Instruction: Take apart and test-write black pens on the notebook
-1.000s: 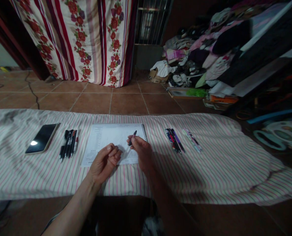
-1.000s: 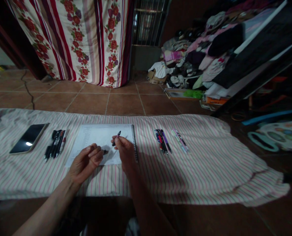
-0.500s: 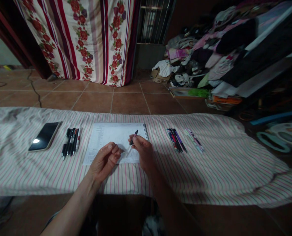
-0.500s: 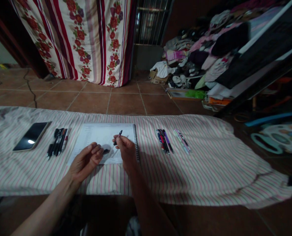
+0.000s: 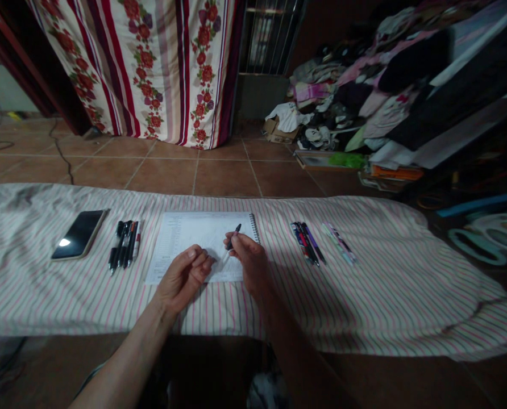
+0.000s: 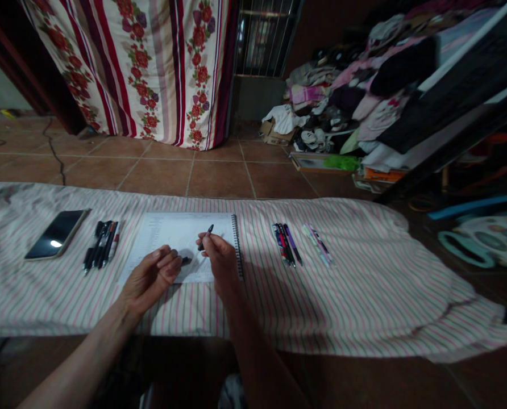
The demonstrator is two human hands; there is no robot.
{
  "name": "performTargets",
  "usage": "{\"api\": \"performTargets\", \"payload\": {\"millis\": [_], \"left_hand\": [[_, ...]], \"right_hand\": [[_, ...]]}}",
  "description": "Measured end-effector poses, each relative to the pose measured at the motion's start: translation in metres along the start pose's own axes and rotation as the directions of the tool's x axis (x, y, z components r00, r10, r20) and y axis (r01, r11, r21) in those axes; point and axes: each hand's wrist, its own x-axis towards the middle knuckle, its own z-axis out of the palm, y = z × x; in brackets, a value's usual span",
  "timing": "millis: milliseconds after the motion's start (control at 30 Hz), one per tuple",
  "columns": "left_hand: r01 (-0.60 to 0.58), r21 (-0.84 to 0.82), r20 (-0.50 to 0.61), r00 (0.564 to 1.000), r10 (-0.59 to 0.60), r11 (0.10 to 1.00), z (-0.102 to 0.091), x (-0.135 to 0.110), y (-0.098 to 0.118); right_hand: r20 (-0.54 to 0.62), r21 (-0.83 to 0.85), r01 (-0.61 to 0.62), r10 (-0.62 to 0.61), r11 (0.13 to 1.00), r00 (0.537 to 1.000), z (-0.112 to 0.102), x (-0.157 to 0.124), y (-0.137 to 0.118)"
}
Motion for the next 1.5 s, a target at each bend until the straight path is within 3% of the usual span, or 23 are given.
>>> {"api": "performTargets", "payload": {"millis": [367, 633, 1000, 1267, 1500], "left_hand": [[-0.038, -0.022, -0.013, 0.999, 0.038, 0.999, 0.000, 0.002, 0.000], [-0.102, 0.134, -0.082, 0.990, 0.114, 0.986, -0.003, 0.002, 0.004], [-0.105, 0.371, -0.180, 0.967, 0.183, 0.923, -0.006, 0.008, 0.002], [0.003, 0.529, -0.188, 0.976, 0.114, 0.848, -0.006, 0.009, -0.005], [0.024, 0.433, -0.256, 0.962, 0.097, 0.901, -0.006, 0.009, -0.006]], "right_hand": [[0.010, 0.021, -0.004, 0.004, 1.000, 1.000, 0.000, 0.000, -0.001], [0.040, 0.112, -0.051, 0.046, 0.992, 0.998, 0.000, -0.001, -0.002], [0.135, 0.061, -0.076, 0.067, 0.995, 0.989, 0.006, -0.003, -0.003], [0.200, 0.004, -0.127, 0.123, 0.992, 0.972, 0.012, -0.006, -0.010], [0.274, -0.059, -0.124, 0.136, 0.990, 0.952, 0.017, -0.011, -0.007]]}}
